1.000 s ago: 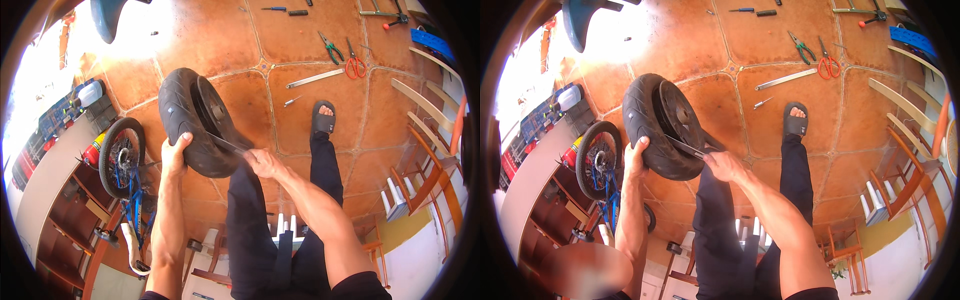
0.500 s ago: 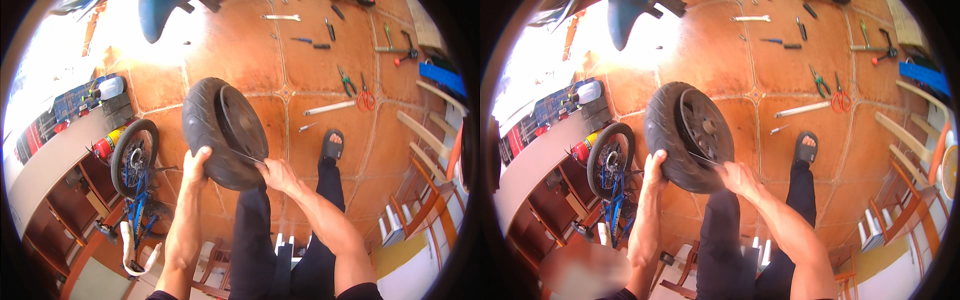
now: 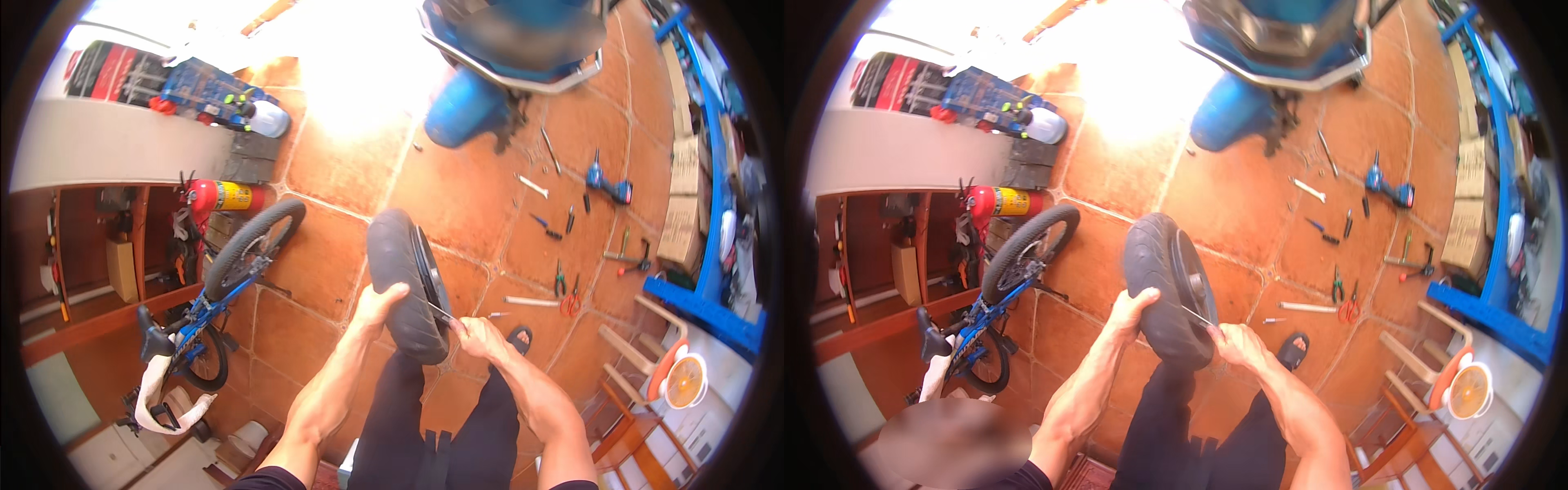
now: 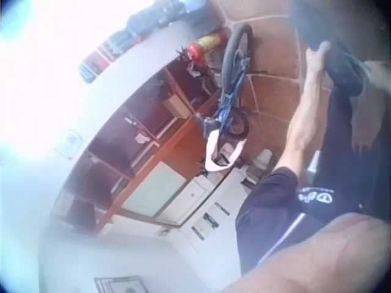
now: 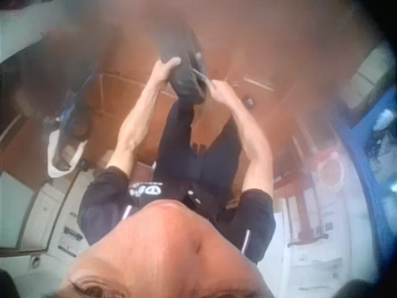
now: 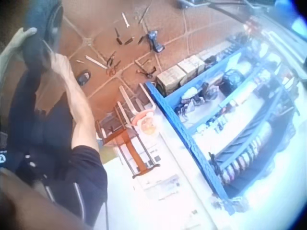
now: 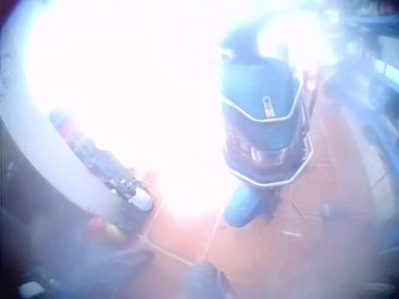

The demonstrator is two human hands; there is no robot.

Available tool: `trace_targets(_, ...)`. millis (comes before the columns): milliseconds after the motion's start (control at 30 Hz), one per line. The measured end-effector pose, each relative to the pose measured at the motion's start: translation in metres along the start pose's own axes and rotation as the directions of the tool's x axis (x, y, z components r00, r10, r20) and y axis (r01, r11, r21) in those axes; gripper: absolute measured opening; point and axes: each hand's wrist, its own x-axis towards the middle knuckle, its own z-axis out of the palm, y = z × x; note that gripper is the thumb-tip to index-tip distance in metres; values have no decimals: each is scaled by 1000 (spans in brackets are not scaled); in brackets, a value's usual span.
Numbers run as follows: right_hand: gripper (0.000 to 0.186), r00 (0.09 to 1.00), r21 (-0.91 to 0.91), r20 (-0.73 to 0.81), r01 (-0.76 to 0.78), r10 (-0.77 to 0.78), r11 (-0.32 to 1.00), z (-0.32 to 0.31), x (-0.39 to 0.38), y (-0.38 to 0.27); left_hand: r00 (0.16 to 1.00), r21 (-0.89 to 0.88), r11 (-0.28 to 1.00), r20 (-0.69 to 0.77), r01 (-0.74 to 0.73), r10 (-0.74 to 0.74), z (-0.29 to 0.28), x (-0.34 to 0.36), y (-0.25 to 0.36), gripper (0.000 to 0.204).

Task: The person removes a tire from a scooter wheel using a tire changing tool, then installs a new tire onto the rim using tire levers and a rubber mallet. The person works in a workshop with tiled flooring and various tools visible.

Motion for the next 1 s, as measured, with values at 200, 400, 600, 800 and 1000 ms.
trace_targets(200, 46, 996, -10, 24, 85, -84, 996, -18, 32, -110, 995, 58, 993, 31, -100, 98, -34, -16, 121, 48)
trace_targets(400, 47, 982, 3, -105, 160, -158, 987, -45, 95, -193, 989, 104, 984, 40, -144, 140, -45, -8, 251, 43)
trace_targets(600, 44, 890, 3, -168, 431, -425, 902, -111, 176, -278, 973, 172, 958, 37, -229, 226, -46, 30, 386, 46)
trace_targets(800, 55, 971, 20, 29, 237, -237, 971, -211, 240, -402, 978, 180, 962, 36, -206, 203, -65, 85, 509, 45)
trace_targets(1000, 58, 975, -182, -9, 218, -223, 959, -295, 314, -486, 961, 208, 939, 47, -275, 272, -56, 144, 626, 47)
